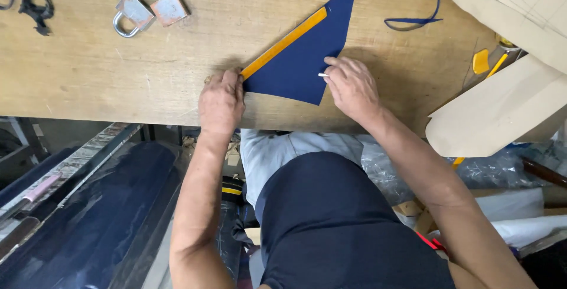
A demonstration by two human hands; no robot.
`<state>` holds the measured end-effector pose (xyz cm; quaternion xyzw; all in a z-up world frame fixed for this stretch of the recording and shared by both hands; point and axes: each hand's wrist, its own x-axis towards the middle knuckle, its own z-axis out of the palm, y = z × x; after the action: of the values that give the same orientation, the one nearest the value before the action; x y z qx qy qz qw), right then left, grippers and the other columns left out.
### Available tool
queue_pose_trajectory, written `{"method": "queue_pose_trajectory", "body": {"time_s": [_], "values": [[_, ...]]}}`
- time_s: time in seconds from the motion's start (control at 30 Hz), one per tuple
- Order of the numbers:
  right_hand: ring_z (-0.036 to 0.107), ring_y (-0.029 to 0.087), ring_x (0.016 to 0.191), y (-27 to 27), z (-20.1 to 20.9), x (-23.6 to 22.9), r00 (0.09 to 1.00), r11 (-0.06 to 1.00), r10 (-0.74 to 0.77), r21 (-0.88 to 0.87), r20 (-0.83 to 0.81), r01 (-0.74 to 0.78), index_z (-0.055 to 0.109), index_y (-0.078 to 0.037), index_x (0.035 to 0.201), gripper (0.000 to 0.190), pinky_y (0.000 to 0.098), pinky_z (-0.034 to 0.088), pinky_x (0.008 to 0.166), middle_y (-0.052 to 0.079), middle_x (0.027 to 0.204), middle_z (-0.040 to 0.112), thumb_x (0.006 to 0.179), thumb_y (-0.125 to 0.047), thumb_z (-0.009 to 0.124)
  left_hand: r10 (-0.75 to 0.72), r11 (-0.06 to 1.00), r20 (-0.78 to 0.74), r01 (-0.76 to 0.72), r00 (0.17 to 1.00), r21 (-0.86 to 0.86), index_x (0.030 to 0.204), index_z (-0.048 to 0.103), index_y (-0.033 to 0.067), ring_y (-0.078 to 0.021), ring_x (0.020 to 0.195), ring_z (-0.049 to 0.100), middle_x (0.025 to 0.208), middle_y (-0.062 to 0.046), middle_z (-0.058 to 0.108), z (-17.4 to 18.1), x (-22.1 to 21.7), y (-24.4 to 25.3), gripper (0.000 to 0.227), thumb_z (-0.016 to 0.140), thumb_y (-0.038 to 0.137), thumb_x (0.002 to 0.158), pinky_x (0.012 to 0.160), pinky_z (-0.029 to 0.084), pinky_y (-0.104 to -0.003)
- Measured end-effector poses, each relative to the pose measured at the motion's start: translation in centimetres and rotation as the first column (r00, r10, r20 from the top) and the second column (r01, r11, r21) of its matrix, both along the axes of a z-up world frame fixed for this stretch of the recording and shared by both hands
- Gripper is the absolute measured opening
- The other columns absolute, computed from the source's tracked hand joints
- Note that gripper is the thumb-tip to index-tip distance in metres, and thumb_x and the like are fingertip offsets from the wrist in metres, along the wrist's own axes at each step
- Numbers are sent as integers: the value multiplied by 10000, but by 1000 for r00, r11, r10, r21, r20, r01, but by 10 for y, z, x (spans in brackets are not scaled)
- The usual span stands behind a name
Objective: The person cuts a piece of blue fabric using shears, following a pattern. They then place a paper template on the fabric, secure it with weights, and cut around the template. Finally, they use a ruler and chalk to mark a line on the fabric.
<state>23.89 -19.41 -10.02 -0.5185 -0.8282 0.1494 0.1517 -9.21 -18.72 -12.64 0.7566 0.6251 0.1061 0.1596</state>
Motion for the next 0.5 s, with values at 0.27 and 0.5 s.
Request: {"method": "queue_pose_trajectory", "body": {"time_s": [0.27,0.5], "values": [[688,311,1095,0,-2,-1,1000,1000,-18,5,13,18,655,-100,995,110,440,536,928,71,1175,722,1017,-205,681,-9,998,-103,16,995,62,1041,744,243,-276,716,720,848,-14,671,-7,5,12,122,676,307,963,667,586,-373],[692,306,1073,1,-6,1,1000,1000,-26,-6,-8,26,654,-101,992,98,441,537,925,67,1139,720,1005,-191,690,-23,992,-176,45,984,121,1043,733,267,-268,706,719,871,3,655,0,7,20,128,669,351,969,649,591,-346]]}}
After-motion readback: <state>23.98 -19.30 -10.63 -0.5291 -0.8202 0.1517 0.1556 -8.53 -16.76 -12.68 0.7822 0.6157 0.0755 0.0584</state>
